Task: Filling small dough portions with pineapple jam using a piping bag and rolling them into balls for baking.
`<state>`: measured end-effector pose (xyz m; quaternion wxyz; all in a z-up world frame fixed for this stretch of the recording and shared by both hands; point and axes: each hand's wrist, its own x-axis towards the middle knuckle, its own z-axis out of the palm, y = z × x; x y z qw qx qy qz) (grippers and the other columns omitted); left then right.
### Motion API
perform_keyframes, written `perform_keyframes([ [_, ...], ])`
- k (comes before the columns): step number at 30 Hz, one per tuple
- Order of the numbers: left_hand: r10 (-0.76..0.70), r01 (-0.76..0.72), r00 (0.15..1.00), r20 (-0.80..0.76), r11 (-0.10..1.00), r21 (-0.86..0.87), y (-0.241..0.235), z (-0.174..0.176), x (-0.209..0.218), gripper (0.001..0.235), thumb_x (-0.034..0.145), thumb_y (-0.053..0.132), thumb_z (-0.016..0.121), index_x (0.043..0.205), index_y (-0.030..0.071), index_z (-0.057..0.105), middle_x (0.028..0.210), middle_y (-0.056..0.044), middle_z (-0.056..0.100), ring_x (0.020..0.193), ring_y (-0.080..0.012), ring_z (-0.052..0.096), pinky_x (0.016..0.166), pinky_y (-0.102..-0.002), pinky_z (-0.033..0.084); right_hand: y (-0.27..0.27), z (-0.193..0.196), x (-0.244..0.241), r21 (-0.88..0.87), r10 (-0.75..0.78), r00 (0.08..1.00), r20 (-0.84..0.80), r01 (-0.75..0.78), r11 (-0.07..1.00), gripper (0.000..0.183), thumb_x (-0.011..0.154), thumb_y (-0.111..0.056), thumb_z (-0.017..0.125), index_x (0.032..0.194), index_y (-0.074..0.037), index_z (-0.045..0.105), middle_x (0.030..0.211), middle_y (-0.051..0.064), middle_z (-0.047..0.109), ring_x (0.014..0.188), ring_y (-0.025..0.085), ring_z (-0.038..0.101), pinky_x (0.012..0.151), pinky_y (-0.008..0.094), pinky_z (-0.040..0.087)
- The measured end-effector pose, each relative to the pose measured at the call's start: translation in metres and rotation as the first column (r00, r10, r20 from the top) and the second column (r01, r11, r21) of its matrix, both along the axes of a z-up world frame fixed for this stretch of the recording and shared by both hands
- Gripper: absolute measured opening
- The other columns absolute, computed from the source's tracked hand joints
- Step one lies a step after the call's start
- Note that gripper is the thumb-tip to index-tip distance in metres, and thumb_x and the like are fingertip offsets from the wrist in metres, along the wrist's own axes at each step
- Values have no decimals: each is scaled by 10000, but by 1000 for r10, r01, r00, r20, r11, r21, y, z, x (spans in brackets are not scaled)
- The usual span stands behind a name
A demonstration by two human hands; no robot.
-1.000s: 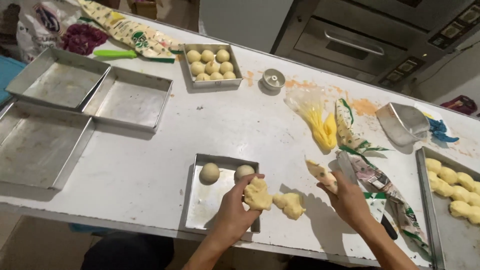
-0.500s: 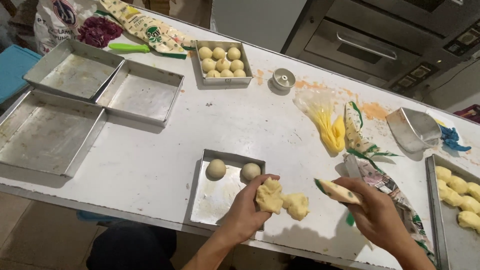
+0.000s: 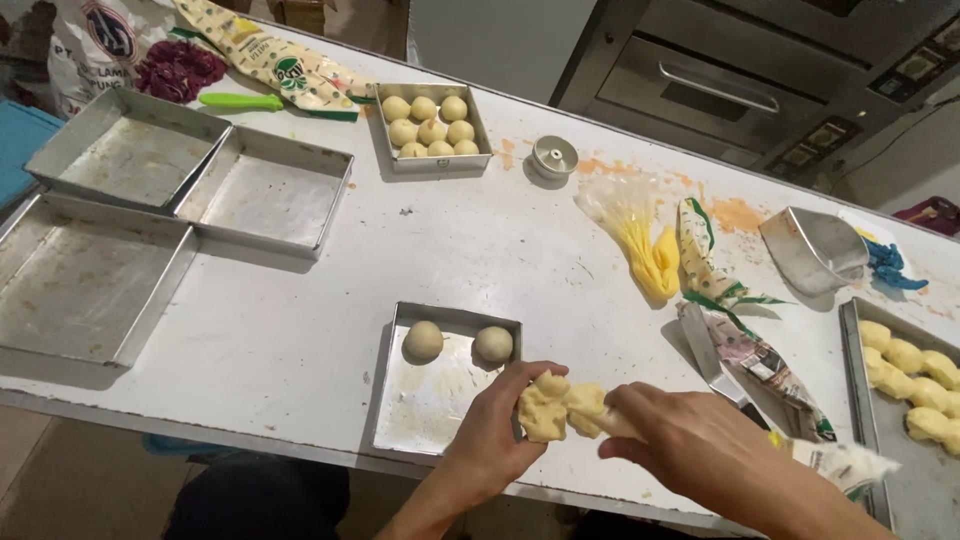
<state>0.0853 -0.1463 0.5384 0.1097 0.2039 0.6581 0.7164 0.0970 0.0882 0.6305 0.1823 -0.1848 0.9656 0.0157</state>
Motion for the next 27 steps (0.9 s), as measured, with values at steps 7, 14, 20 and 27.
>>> perform_keyframes([
  [7,-12,10,998,-68,999,-35,1,0,2,585,763,-35,622,1314,156,572,1226,-59,637,1057,-203,640,842,-312,532,-20,1,-9,214,61,991,123,-87,973,414,1053,-597,604,960,-210,490,725,17,673,558,368,591,505,492,423],
  [14,-28,30,999,41,998,-52,2,4,2,632,735,-43,604,1317,201,574,1239,-47,643,1074,-187,639,865,-302,535,-22,10,-14,203,51,990,129,-76,976,339,1072,-517,582,917,-225,508,684,11,669,534,371,561,522,477,391],
  [20,-82,18,945,316,979,202,-3,6,-2,564,793,-26,683,1320,162,610,1136,-40,662,1011,-119,634,879,-223,536,-14,29,-22,245,-271,944,189,222,944,836,835,-777,598,1510,-338,372,1452,-66,591,1182,220,743,990,460,670],
  [27,-182,70,911,371,953,296,-7,13,-6,577,793,-50,725,1322,151,612,1316,-114,668,1127,-202,658,931,-295,596,32,-41,-42,7,-324,945,51,324,946,656,1009,-595,332,1523,-196,422,1661,84,284,1423,276,448,1213,478,390],
])
